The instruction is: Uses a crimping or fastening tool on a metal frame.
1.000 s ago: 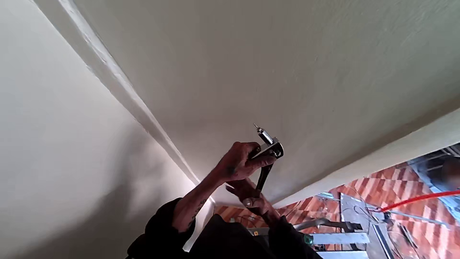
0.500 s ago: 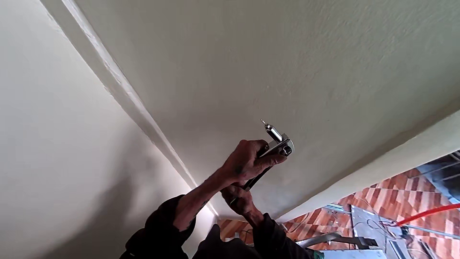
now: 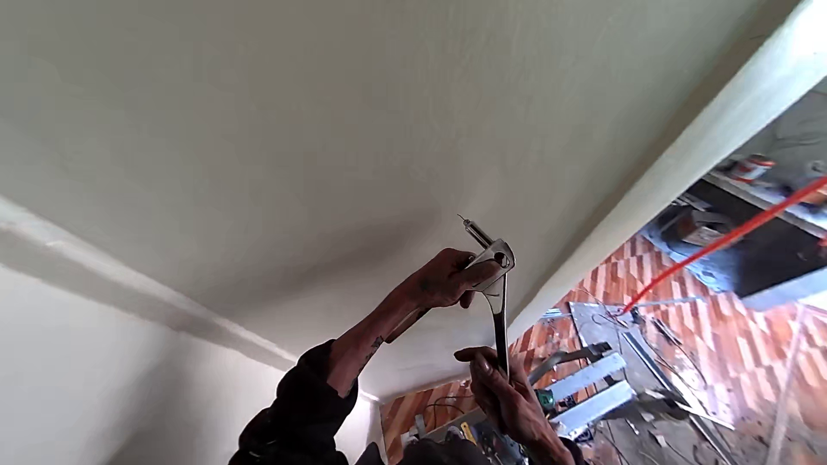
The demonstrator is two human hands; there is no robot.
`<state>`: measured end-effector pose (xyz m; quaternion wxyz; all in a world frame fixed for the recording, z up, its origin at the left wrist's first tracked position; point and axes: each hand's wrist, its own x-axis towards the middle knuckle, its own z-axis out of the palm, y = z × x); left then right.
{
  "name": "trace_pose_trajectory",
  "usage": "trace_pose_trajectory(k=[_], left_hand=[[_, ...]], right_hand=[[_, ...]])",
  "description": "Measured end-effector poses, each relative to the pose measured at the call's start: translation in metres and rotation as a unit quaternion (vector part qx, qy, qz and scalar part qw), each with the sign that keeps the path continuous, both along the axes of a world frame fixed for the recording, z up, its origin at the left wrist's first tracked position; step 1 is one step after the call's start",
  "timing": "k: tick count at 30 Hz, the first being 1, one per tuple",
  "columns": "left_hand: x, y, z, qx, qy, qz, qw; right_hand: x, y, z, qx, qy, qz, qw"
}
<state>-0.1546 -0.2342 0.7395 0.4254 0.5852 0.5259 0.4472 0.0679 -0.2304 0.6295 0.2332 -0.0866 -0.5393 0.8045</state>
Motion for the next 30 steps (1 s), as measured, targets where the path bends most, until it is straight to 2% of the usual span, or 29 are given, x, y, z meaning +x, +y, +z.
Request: trace_pose_trajectory(k=[5,9,13,15,18,22,30], left_hand=[[-0.007,0.018,-0.009,0.000,-0.066,-0.032,0.997],[-0.016,0.022,-0.016,0.026,-0.118,-0.063,0.991],[-0.020,0.026,-0.025,0.072,-0.152,-0.095,0.981],[-0.022,0.029,-0.030,0.101,-0.154,-0.093,0.979],[-0.027,0.033,-0.035,0.146,-0.125,-0.087,0.978],[-0.033,0.030,-0.035,0.136,-0.091,-0.059,0.985],[-0.027,0.031,-0.036,0.124,-0.195,-0.113,0.966]], right_hand=[[-0.005,-0.003,0.011,0.096,-0.038,-0.059,0.993],[-0.025,-0.017,0.009,0.058,-0.043,-0.113,0.991],[-0.044,-0.018,-0.012,0.002,-0.014,-0.090,0.996],[-0.061,-0.014,-0.023,0.015,0.027,-0.065,0.997],[-0.095,-0.015,-0.034,0.035,0.064,-0.086,0.994],[-0.115,-0.017,-0.043,0.040,0.084,-0.095,0.991],[-0.137,-0.012,-0.032,0.097,0.018,-0.185,0.978]])
